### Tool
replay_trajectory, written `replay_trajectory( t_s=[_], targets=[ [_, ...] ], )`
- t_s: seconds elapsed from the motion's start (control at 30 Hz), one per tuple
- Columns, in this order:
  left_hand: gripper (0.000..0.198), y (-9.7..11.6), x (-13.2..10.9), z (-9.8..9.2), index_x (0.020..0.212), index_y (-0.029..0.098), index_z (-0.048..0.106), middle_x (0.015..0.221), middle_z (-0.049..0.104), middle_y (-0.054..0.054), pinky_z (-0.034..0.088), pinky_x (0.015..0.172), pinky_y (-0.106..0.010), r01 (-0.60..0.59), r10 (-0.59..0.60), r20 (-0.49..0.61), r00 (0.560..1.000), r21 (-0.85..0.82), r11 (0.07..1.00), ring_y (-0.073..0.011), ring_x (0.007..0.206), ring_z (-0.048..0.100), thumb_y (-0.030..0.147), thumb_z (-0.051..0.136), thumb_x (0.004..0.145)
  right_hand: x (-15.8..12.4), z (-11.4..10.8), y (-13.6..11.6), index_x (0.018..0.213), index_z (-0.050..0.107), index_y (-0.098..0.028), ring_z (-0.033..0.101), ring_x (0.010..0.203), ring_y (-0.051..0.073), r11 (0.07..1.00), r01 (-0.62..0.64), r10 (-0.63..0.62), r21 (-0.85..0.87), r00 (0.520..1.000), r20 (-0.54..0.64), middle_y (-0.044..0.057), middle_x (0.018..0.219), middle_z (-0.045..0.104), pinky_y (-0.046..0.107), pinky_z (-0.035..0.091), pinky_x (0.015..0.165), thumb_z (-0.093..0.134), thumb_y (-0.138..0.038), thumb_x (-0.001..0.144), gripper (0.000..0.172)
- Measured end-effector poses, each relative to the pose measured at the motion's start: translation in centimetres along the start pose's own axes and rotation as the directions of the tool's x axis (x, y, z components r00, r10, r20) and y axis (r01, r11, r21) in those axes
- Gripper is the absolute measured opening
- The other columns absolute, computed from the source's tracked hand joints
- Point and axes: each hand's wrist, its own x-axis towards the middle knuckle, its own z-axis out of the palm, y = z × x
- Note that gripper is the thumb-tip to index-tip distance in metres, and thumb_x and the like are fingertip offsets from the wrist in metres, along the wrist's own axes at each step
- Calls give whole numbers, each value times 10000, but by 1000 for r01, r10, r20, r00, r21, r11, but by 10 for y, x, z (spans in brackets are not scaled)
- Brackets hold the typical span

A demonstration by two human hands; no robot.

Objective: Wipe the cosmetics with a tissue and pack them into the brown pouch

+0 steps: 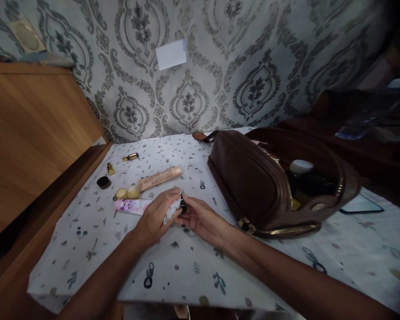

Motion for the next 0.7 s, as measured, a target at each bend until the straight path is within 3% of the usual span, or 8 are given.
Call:
replay_trajectory(
  t_s=[0.1,0.27,0.4,0.5,0.7],
  targets=[
    [338,1,-2,5,1263,209,576,1331,552,-140,418,1082,-412,-92,92,6,996,120,988,-246,1280,511,170,516,933,4,-1,-2,846,657,-154,644,649,130,993,-50,48,103,999,19,7,702,686,280,539,704,726,-369,832,227],
    [351,2,-4,11,1222,214,596,1113,592,-112,468,963,-427,-250,268,-6,963,342,906,-251,1094,532,88,498,909,6,-5,-7,820,624,-188,659,702,175,977,-101,84,189,992,98,3,681,682,336,520,766,644,-416,870,234],
    [382,3,-4,11,1197,182,584,1070,587,-111,473,897,-389,-316,333,28,942,400,860,-234,1016,504,10,471,874,6,-6,-9,834,610,-186,639,667,170,972,-125,104,200,988,111,8,690,676,341,508,775,578,-452,895,274],
    [320,4,-2,9,1147,169,573,1053,566,-106,471,874,-369,-307,338,-17,941,377,874,-221,998,505,23,488,876,7,-4,-10,853,599,-178,625,639,161,969,-139,132,205,990,48,16,683,662,311,510,719,482,-455,946,315],
    [130,4,3,2,1027,199,542,977,589,-60,479,822,-320,-148,193,-172,966,242,959,-188,955,579,127,511,922,4,4,-14,791,590,-145,574,533,119,969,-188,194,159,981,-20,28,573,595,205,469,555,304,-451,1008,471]
  ],
)
